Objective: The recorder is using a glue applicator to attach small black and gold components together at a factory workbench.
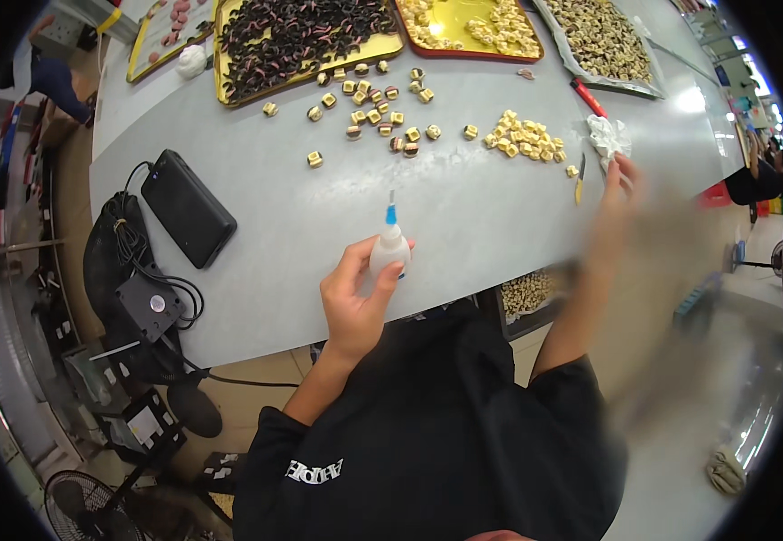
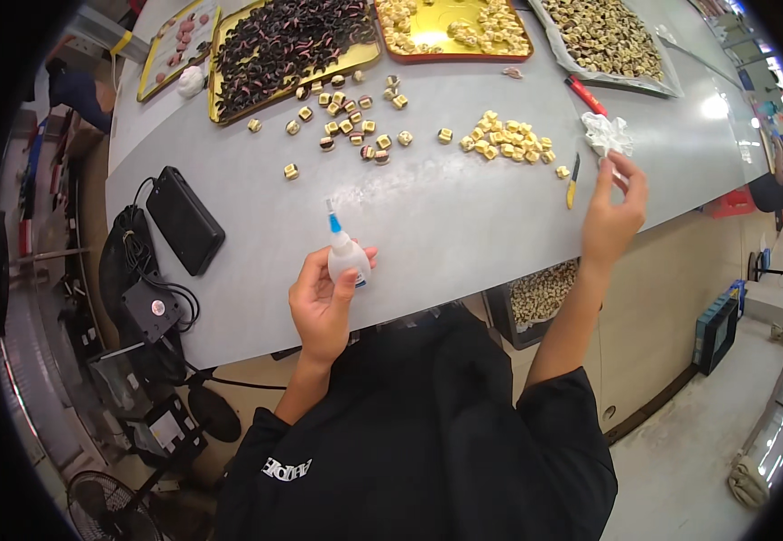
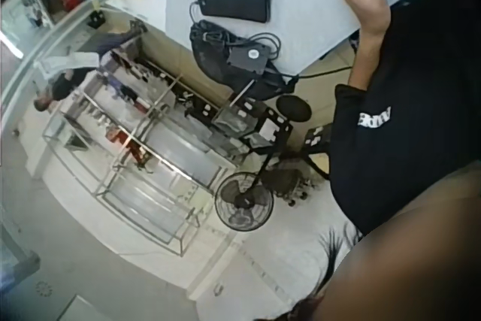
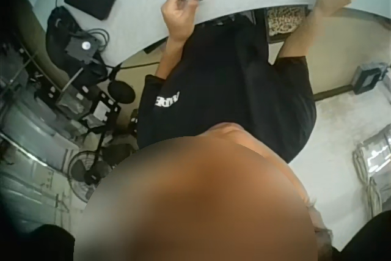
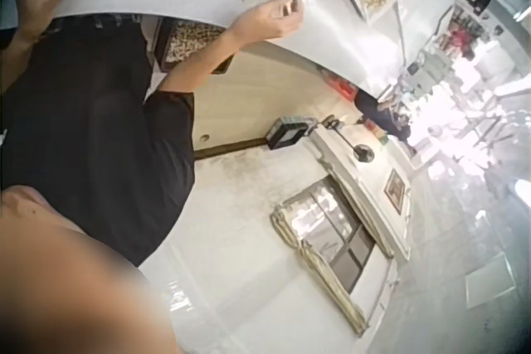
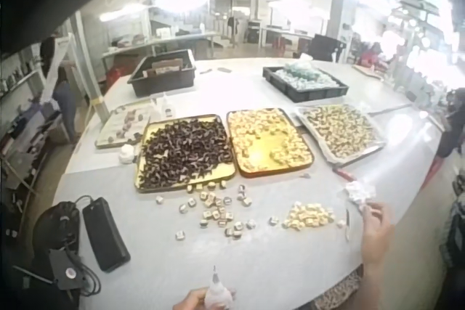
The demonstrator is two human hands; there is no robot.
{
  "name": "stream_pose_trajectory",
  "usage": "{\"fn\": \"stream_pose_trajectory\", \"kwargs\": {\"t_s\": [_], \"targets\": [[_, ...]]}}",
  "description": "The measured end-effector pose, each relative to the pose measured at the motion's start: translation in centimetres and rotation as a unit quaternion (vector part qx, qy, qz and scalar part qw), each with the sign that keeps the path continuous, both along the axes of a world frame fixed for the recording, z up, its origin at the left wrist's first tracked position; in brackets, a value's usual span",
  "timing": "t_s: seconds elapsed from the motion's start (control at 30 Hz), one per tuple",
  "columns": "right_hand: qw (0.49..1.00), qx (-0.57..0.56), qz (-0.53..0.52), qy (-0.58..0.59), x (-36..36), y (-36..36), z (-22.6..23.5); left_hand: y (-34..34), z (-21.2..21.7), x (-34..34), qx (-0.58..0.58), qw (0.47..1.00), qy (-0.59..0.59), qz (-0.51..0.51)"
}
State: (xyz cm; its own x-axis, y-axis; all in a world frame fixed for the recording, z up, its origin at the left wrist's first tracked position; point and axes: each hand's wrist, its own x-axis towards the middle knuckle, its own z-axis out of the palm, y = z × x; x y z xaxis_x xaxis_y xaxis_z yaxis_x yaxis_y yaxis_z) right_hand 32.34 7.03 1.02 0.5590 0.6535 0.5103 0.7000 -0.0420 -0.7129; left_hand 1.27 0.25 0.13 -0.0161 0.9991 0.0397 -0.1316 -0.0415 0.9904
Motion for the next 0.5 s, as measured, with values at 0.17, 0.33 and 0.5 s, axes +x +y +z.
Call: {"fn": "stream_pose_trajectory", "kwargs": {"t_s": [0.17, 0.33, 0.5], "targets": [[0.998, -0.007, -0.024, -0.060, 3.0, 0.0, -0.7, 0.0, -0.2, -0.4, 0.013, 0.998, 0.063, -0.001], [0.999, -0.032, 0.007, -0.013, 1.2, -0.1, -1.3, 0.0, 0.0, -0.3, 0.011, 0.997, 0.077, 0.011], [0.995, -0.036, 0.039, -0.082, 0.9, 1.2, -1.2, 0.0, 0.0, -0.4, 0.001, 0.998, 0.065, 0.017]]}}
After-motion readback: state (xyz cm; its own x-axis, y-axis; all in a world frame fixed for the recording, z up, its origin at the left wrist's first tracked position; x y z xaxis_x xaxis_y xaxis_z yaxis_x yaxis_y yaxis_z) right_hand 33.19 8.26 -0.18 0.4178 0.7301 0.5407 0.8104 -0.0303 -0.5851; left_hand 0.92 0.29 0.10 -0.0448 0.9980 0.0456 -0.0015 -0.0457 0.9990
